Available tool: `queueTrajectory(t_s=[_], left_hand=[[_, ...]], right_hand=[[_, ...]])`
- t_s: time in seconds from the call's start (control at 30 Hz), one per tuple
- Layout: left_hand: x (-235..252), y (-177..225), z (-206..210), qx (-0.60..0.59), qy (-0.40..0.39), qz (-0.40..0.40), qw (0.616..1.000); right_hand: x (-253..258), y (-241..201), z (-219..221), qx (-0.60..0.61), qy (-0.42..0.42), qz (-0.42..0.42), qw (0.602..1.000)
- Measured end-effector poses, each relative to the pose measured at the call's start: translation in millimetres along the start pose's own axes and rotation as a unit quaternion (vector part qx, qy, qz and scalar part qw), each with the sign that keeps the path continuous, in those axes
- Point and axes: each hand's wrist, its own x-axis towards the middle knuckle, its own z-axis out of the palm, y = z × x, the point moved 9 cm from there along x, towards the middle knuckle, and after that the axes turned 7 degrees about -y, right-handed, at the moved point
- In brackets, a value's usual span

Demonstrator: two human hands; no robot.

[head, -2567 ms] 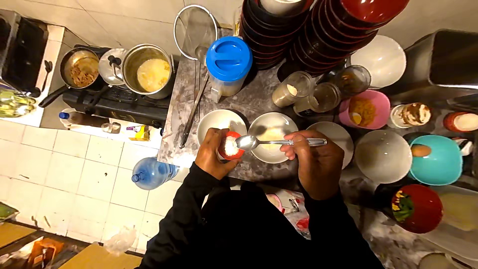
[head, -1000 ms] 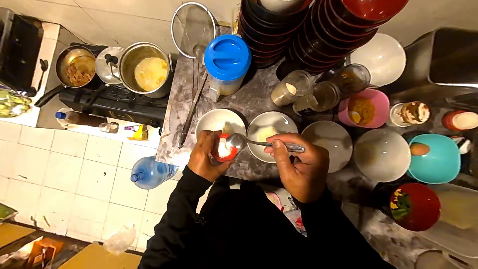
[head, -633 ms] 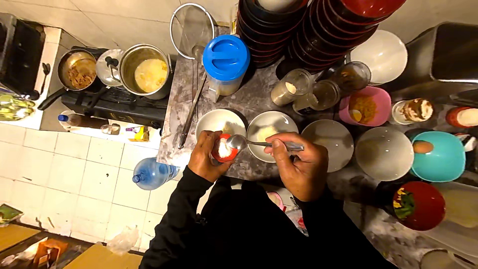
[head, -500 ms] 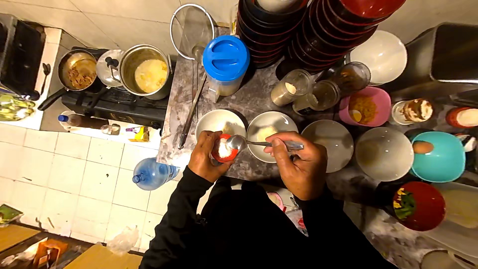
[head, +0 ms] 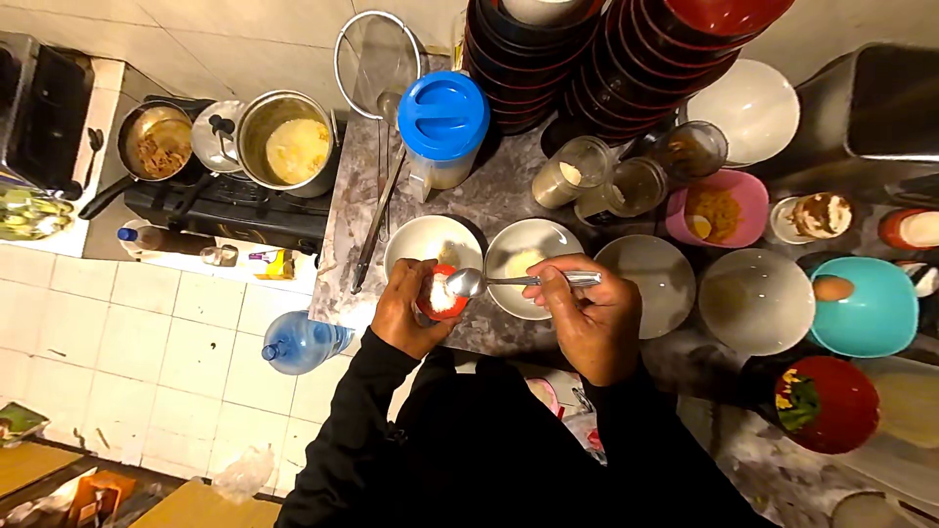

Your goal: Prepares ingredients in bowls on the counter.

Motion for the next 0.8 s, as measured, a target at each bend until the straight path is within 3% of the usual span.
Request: queueTrajectory(t_s=[0.4, 0.6, 0.8], left_hand=[[-0.4, 0.5, 0.0, -0.002, 0.002, 0.001, 1.000], [0.2, -3.0, 0.9, -0.003, 0.000, -0.004, 1.000], [6.3, 3.5, 9.8, 0.000, -0.009, 0.010, 1.000]], right_hand=[[-4.0, 13.1, -10.6, 0.025, 0.017, 0.037, 0.999], [-8.7, 15.6, -33.9, 0.046, 0.033, 0.009, 0.998], [-30.3, 23.1, -71.0, -0.168, 0.025, -0.016, 0.985]])
